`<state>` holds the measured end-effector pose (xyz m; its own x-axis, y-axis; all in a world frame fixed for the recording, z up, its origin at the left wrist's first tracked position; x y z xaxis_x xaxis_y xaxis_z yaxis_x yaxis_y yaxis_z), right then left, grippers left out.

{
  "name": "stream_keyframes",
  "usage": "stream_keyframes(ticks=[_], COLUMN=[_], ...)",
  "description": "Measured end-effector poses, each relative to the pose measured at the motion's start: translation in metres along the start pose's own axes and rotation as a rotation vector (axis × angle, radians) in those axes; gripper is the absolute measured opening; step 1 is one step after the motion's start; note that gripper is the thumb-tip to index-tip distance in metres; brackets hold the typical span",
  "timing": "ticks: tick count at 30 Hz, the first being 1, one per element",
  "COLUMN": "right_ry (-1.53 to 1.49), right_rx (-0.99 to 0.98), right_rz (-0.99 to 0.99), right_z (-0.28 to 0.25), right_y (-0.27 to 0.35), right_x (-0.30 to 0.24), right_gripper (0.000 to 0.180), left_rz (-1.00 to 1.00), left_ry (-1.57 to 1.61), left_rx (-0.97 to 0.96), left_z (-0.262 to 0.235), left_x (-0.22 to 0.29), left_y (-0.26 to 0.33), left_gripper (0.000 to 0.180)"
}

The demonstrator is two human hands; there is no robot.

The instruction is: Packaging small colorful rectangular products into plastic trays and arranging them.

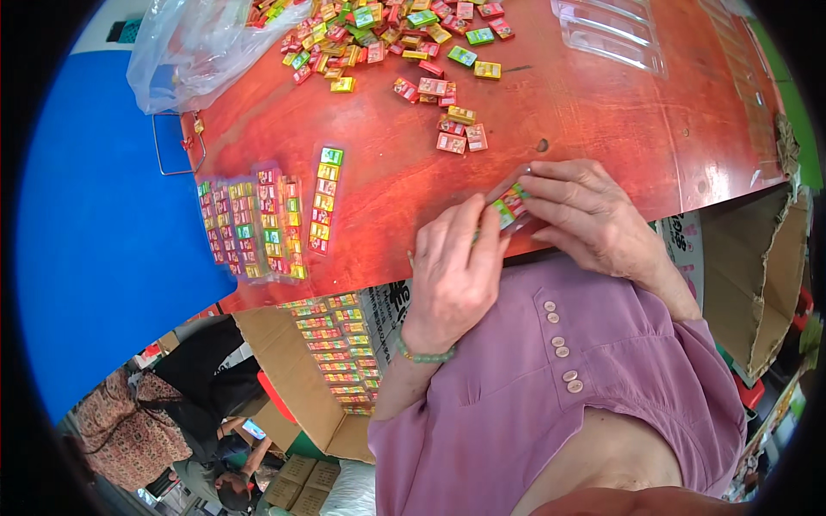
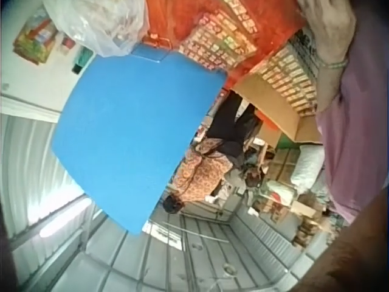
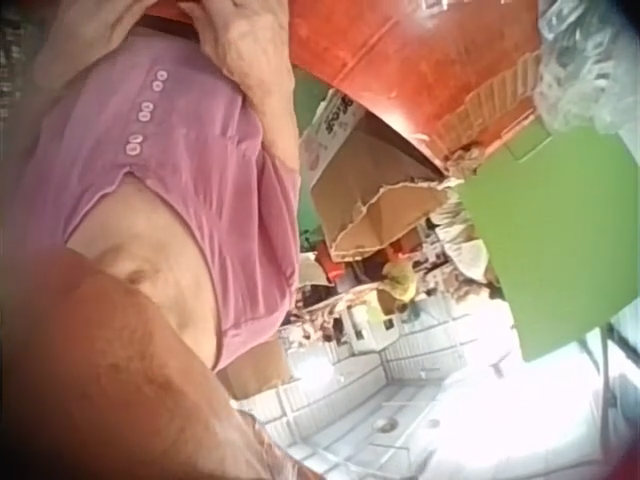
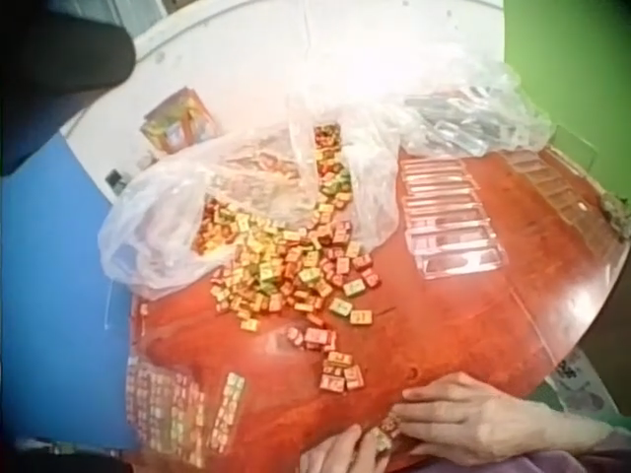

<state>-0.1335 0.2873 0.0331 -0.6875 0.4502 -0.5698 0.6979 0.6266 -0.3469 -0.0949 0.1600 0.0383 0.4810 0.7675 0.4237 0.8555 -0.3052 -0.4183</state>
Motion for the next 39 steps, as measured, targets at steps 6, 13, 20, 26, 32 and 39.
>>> stream_keyframes(ticks=[6, 13, 20, 26, 32, 39], right_ry=[-0.016, -0.023, -0.023, -0.007, -0.221, -0.278], right_rx=[-0.04, -0.037, -0.038, -0.033, -0.082, -0.243], right_rz=[-0.062, -0.029, -0.023, -0.018, 0.072, -0.029], right_z=[0.015, 0.018, 0.017, 0.015, 0.009, 0.078], right_y=[-0.018, -0.017, -0.017, -0.019, -0.062, -0.204], right_x=[-0.013, -0.008, -0.007, -0.004, -0.019, -0.058], right_gripper=[0.051, 0.047, 0.041, 0.038, 0.04, 0.055], left_rz=[-0.06, -0.157, -0.226, -0.254, -0.289, -0.767], left_ry=[-0.101, -0.372, -0.419, -0.488, -0.354, 0.122], left_rx=[0.095, 0.238, 0.251, 0.2, 0.479, 1.03], left_z=[-0.032, -0.078, -0.077, -0.07, -0.102, -0.126], left_x=[-0.029, -0.079, -0.11, -0.105, -0.084, -0.13], left_y=[0.027, 0.019, 0.016, 0.008, 0.039, 0.128], left_gripper=[0.034, 0.022, 0.025, 0.03, 0.046, 0.07])
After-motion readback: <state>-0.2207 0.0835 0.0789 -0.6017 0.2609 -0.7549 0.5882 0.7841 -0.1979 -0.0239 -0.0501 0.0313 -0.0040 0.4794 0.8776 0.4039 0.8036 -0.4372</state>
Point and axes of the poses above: each hand's wrist, its own y-axis away from the middle knuckle, its own z-axis out of the palm, x = y × z, the point moved 10 cm from there along -y, towards the middle knuckle, and after that the axes turned 4 degrees about x, right-handed, at the moved point
